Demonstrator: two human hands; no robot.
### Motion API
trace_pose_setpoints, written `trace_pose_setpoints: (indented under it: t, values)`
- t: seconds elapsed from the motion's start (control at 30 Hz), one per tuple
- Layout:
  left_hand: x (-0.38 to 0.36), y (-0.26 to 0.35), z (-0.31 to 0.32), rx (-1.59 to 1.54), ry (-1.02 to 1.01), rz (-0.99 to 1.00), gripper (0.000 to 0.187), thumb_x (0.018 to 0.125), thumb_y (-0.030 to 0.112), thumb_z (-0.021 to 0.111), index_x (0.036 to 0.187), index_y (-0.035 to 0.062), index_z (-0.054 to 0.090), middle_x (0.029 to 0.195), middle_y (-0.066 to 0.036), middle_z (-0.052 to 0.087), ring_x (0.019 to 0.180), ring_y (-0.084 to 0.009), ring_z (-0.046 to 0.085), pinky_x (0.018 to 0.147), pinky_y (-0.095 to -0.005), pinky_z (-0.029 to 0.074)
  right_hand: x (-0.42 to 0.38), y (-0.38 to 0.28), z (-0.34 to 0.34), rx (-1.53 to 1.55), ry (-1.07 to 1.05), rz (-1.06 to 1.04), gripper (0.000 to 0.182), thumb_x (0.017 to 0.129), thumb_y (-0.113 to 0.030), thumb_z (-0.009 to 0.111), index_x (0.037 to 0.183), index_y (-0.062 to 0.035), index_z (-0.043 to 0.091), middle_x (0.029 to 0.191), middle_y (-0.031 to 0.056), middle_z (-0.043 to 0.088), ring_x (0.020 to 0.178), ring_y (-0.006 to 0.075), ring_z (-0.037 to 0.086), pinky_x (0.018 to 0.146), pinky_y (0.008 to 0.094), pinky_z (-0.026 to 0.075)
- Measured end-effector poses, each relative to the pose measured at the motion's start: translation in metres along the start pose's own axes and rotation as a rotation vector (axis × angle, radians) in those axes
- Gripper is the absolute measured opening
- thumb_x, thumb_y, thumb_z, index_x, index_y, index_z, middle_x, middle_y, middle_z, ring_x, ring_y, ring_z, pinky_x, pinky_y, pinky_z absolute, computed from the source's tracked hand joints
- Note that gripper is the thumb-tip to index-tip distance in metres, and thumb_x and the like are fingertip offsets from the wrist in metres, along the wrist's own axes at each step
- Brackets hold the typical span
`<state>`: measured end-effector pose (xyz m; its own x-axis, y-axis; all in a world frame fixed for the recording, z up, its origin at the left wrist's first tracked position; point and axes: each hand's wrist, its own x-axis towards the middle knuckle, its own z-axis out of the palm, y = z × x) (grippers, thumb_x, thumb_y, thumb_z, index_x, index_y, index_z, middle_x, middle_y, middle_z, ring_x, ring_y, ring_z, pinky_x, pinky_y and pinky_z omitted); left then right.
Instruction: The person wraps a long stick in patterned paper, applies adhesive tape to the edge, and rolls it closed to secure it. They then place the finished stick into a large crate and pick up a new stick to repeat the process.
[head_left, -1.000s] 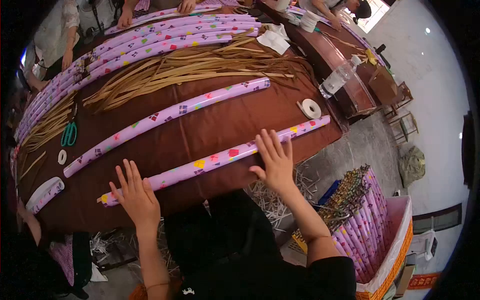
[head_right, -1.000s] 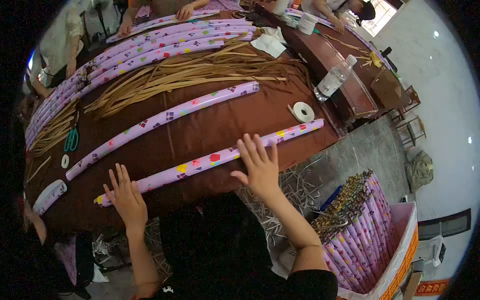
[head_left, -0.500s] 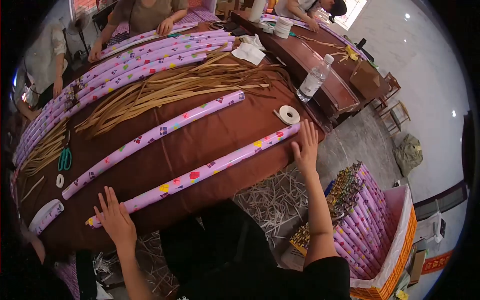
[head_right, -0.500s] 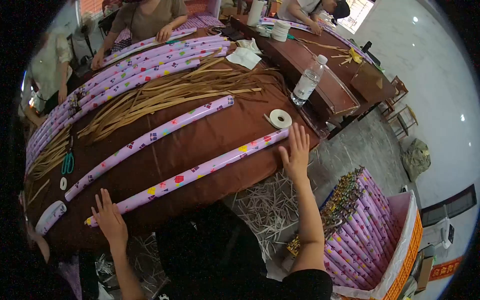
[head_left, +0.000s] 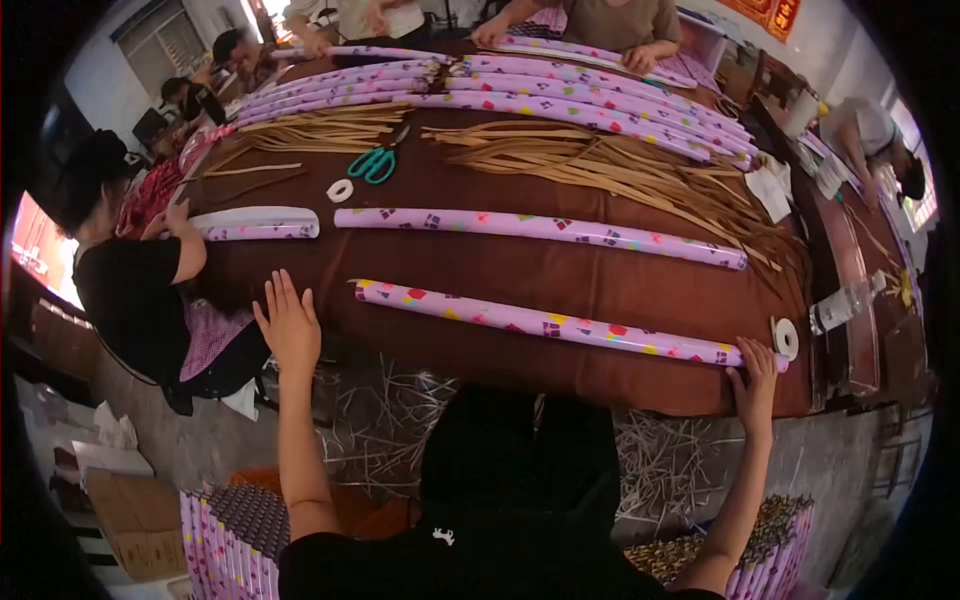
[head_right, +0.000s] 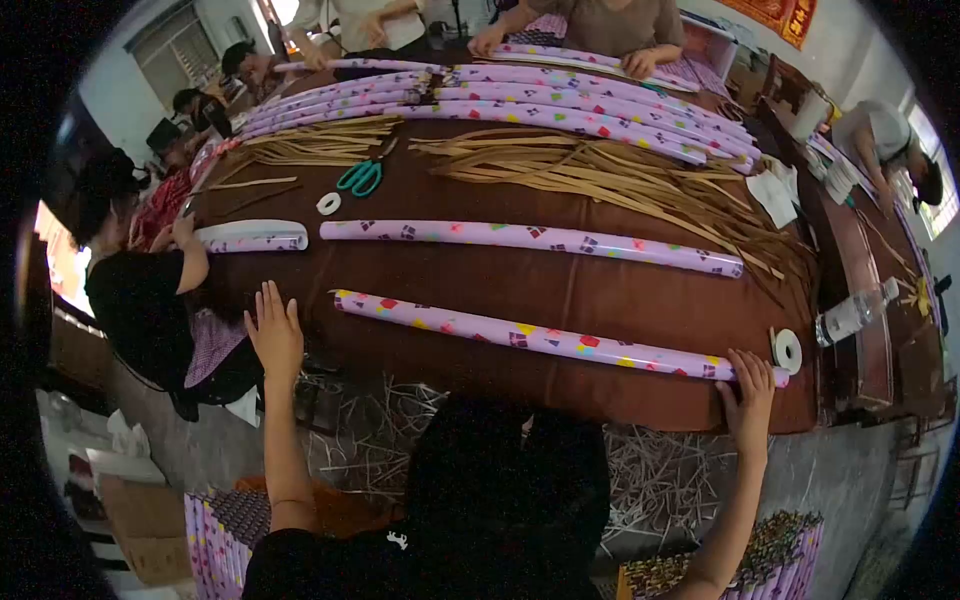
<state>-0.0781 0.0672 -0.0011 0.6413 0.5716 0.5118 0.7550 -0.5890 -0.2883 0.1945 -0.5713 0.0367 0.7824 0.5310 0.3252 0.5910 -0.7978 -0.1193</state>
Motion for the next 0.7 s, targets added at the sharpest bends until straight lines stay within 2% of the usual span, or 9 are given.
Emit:
trace_pose_setpoints:
  t: [0.07,0.17,0.3,0.37,0.4,0.47,0.5,0.63,0.7]
  values:
    - [-0.006,-0.006,-0.004,-0.181,-0.056,-0.091,0.052,0.104,0.034,0.038,0.147,0.0034,0.038,0.15,-0.013,0.042,0.141,-0.0286,0.036,0.117,-0.0507,0.02,0.001,-0.001,0.001,0.005,-0.008,-0.016,0.048,0.086,-0.016,0.068,0.132,-0.0087,0.056,0.13,0.012,0.057,0.127,0.0319,0.047,0.114,0.0482,0.028]
    - [-0.012,0.008,-0.012,-0.341,-0.076,0.01,0.051,0.104,0.034,0.039,0.146,0.0041,0.041,0.151,-0.014,0.041,0.141,-0.0306,0.034,0.117,-0.0513,0.019,0.004,-0.007,-0.012,0.001,-0.018,-0.004,0.046,0.084,-0.014,0.068,0.128,-0.0071,0.058,0.121,0.0128,0.059,0.119,0.0327,0.051,0.112,0.0482,0.03]
    - [0.006,0.062,-0.078,-0.77,-0.033,0.595,0.072,0.083,0.037,0.071,0.144,0.0089,0.045,0.153,-0.015,0.037,0.14,-0.0339,0.035,0.115,-0.0516,0.024,-0.015,-0.02,-0.047,0.102,-0.077,-0.028,0.043,0.078,-0.013,0.071,0.119,-0.0028,0.062,0.104,0.0134,0.062,0.103,0.033,0.055,0.103,0.0461,0.034]
    - [0.013,0.095,-0.097,-0.828,-0.12,0.889,0.073,0.082,0.04,0.072,0.143,0.0093,0.045,0.15,-0.016,0.039,0.138,-0.0332,0.039,0.113,-0.0508,0.029,-0.031,-0.039,-0.084,0.191,-0.174,0.071,0.043,0.077,-0.015,0.072,0.117,-0.0026,0.064,0.096,0.0157,0.063,0.087,0.0346,0.056,0.091,0.0448,0.04]
    - [0.014,0.114,-0.103,-0.85,-0.017,0.966,0.066,0.078,0.027,0.077,0.137,0.0108,0.052,0.137,-0.013,0.053,0.128,-0.0301,0.05,0.107,-0.0481,0.038,-0.043,-0.039,-0.092,0.261,-0.225,0.108,0.044,0.077,-0.015,0.073,0.118,-0.0029,0.064,0.095,0.0148,0.065,0.083,0.032,0.058,0.087,0.0426,0.043]
    - [0.023,0.139,-0.094,-0.866,-0.152,1.122,0.057,0.077,0.023,0.074,0.13,0.0106,0.057,0.117,-0.009,0.062,0.109,-0.025,0.059,0.099,-0.0436,0.043,-0.082,-0.026,-0.097,0.568,-0.41,0.38,0.05,0.079,-0.02,0.079,0.123,-0.0037,0.063,0.099,0.012,0.069,0.082,0.0223,0.062,0.075,0.036,0.049]
    - [0.031,0.153,-0.104,-0.894,0.008,1.163,0.05,0.074,0.015,0.074,0.123,0.0108,0.062,0.103,-0.006,0.063,0.098,-0.0228,0.06,0.093,-0.0415,0.045,-0.101,-0.012,-0.093,0.615,-0.607,0.43,0.054,0.078,-0.024,0.081,0.125,-0.0038,0.062,0.099,0.0115,0.069,0.086,0.0203,0.062,0.075,0.0346,0.049]
    - [0.08,0.19,-0.151,-0.869,0.147,1.288,0.042,0.078,0.008,0.068,0.12,0.0097,0.064,0.107,-0.009,0.062,0.106,-0.027,0.059,0.101,-0.0445,0.041,-0.157,-0.039,-0.073,0.719,-1.091,0.468,0.064,0.081,-0.041,0.079,0.129,-0.0045,0.06,0.099,0.0097,0.069,0.088,0.017,0.061,0.077,0.0328,0.049]
    - [0.107,0.207,-0.173,-0.782,0.314,1.267,0.042,0.081,0.005,0.064,0.122,0.0082,0.062,0.115,-0.013,0.06,0.117,-0.0298,0.055,0.107,-0.0477,0.037,-0.182,-0.069,-0.054,1.091,-0.898,0.58,0.059,0.082,-0.032,0.078,0.129,-0.0031,0.06,0.099,0.0065,0.069,0.087,0.0147,0.061,0.076,0.0294,0.049]
